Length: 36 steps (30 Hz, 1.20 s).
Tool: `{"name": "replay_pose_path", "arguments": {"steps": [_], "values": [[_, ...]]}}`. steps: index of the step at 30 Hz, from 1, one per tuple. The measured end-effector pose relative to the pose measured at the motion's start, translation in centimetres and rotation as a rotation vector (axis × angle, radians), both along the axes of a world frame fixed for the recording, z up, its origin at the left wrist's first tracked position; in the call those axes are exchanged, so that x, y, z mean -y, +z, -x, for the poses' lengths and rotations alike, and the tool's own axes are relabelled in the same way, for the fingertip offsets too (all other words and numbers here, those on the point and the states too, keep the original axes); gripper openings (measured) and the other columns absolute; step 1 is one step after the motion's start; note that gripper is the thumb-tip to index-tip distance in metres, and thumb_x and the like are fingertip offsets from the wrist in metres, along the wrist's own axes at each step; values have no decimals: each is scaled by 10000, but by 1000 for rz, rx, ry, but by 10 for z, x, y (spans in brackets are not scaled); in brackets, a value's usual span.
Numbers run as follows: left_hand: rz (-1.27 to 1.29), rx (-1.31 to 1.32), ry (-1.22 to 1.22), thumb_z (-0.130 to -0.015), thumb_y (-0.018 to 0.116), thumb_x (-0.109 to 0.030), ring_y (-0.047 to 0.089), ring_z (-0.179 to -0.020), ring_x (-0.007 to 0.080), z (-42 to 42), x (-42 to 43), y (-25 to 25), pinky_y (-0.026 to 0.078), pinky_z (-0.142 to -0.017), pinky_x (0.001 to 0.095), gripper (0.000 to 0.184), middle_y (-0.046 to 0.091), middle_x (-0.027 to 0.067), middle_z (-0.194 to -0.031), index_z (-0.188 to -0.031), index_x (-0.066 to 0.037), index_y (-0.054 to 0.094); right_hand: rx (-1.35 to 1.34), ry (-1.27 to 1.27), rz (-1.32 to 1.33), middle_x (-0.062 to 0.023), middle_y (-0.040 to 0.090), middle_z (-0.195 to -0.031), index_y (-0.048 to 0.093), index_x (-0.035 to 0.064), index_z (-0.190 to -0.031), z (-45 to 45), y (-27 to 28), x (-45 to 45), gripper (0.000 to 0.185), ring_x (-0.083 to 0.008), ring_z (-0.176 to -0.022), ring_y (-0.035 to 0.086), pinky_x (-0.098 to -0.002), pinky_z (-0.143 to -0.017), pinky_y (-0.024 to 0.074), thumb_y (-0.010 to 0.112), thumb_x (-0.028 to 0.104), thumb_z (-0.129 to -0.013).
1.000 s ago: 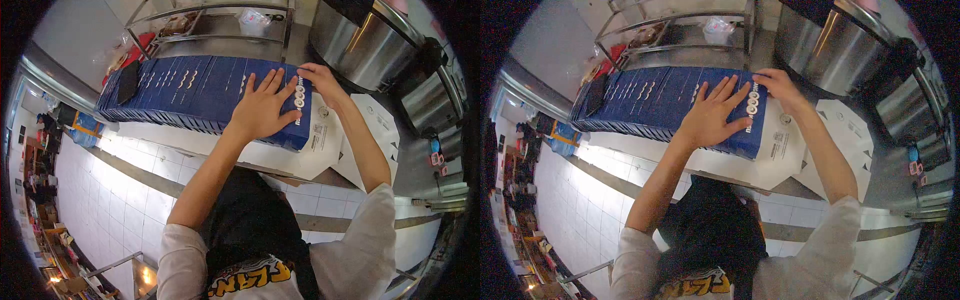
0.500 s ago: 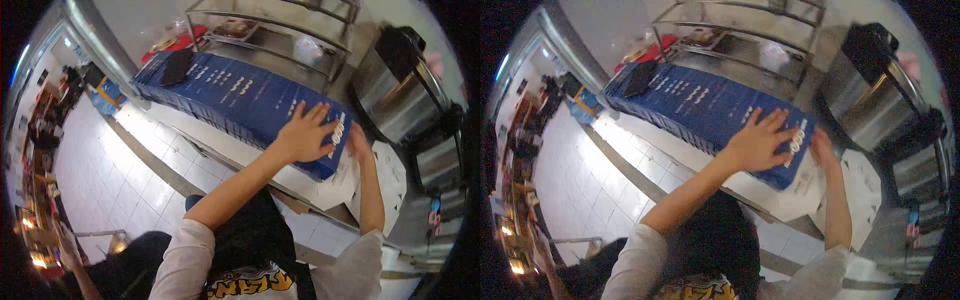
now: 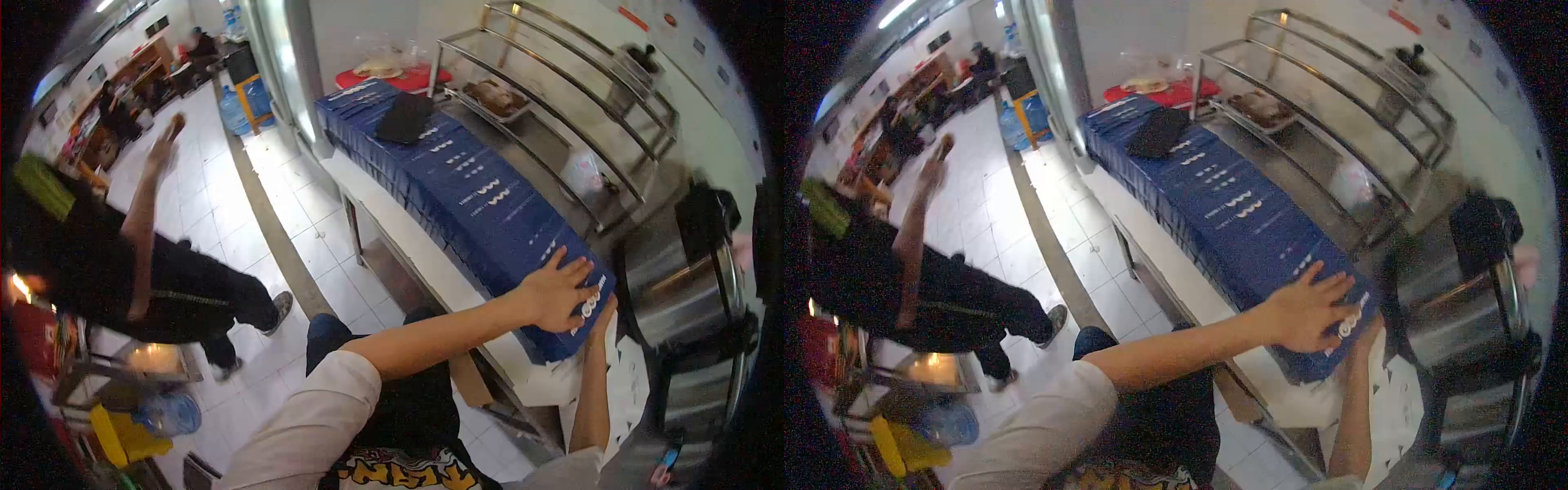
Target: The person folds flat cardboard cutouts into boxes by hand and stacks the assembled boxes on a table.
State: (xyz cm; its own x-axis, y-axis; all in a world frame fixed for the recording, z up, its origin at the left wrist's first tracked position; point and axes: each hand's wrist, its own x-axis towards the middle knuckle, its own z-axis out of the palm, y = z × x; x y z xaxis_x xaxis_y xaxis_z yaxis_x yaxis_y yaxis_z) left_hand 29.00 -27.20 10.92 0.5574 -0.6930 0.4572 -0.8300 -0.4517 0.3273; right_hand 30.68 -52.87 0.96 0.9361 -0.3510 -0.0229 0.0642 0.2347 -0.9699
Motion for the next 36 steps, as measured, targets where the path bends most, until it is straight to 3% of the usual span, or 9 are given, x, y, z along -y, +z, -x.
{"name": "replay_pose_path", "arguments": {"steps": [3,4,5,7,10,18,24,28,36], "values": [[9,-42,-36,-814,569,-475,287,-1394,352,0,-2,0,156,-1123,593,665,328,252,-1465,-1360,-107,478,-51,227,-77,-118,563,-1258,510,47,-1297,9,18,-4,556,-265,-1140,543,-390,-974,425,332,449,-957],[13,-61,-51,-813,570,-475,280,-1397,354,0,-5,3,146,-1126,596,670,319,256,-1468,-1361,-101,477,-103,90,-133,-127,535,-1295,482,51,-1330,39,78,-80,574,-283,-1170,524,-402,-1001,408,316,449,-951],[18,-87,-74,-813,570,-475,273,-1400,357,0,-6,4,135,-1128,598,675,311,261,-1471,-1362,-94,477,12,258,5,-137,487,-1353,436,60,-1372,31,56,-52,599,-294,-1210,495,-426,-1021,392,296,465,-954],[23,-94,-50,-816,565,-477,266,-1403,357,-2,-2,-2,122,-1131,598,679,302,264,-1475,-1367,-92,471,1,207,-141,-160,446,-1391,394,63,-1400,25,48,-59,622,-307,-1243,465,-447,-1039,379,260,485,-963],[33,-107,-82,-825,553,-477,253,-1409,358,-6,1,-6,95,-1137,597,680,286,267,-1483,-1378,-93,461,-104,128,-200,-175,400,-1423,350,67,-1425,-16,-20,29,633,-307,-1286,418,-446,-1059,365,227,504,-984],[16,-124,-96,-828,553,-441,237,-1416,359,-4,1,-2,62,-1143,595,649,272,268,-1490,-1369,-92,470,-113,121,-145,-174,401,-1421,356,63,-1420,-11,-2,2,618,-306,-1285,420,-447,-1056,369,239,489,-988],[97,-150,-147,-761,597,-456,202,-1428,366,-11,8,-12,47,-1144,604,726,241,291,-1496,-1366,-76,467,-127,121,-113,-173,402,-1420,360,59,-1416,-17,-5,-5,605,-304,-1283,421,-447,-1053,372,249,475,-991],[36,-206,-170,-784,562,-507,134,-1450,345,-10,0,-2,-8,-1145,583,764,215,252,-1524,-1414,-95,427,-144,122,-97,-172,402,-1420,363,56,-1413,-21,-3,-16,596,-304,-1282,422,-448,-1051,374,255,466,-993],[28,-212,-170,-793,543,-501,129,-1450,350,-14,5,-7,-31,-1137,597,770,214,251,-1524,-1425,-84,406,-156,114,-66,-171,403,-1418,369,51,-1407,-24,-3,-24,579,-302,-1280,425,-449,-1048,378,269,449,-998]]}}
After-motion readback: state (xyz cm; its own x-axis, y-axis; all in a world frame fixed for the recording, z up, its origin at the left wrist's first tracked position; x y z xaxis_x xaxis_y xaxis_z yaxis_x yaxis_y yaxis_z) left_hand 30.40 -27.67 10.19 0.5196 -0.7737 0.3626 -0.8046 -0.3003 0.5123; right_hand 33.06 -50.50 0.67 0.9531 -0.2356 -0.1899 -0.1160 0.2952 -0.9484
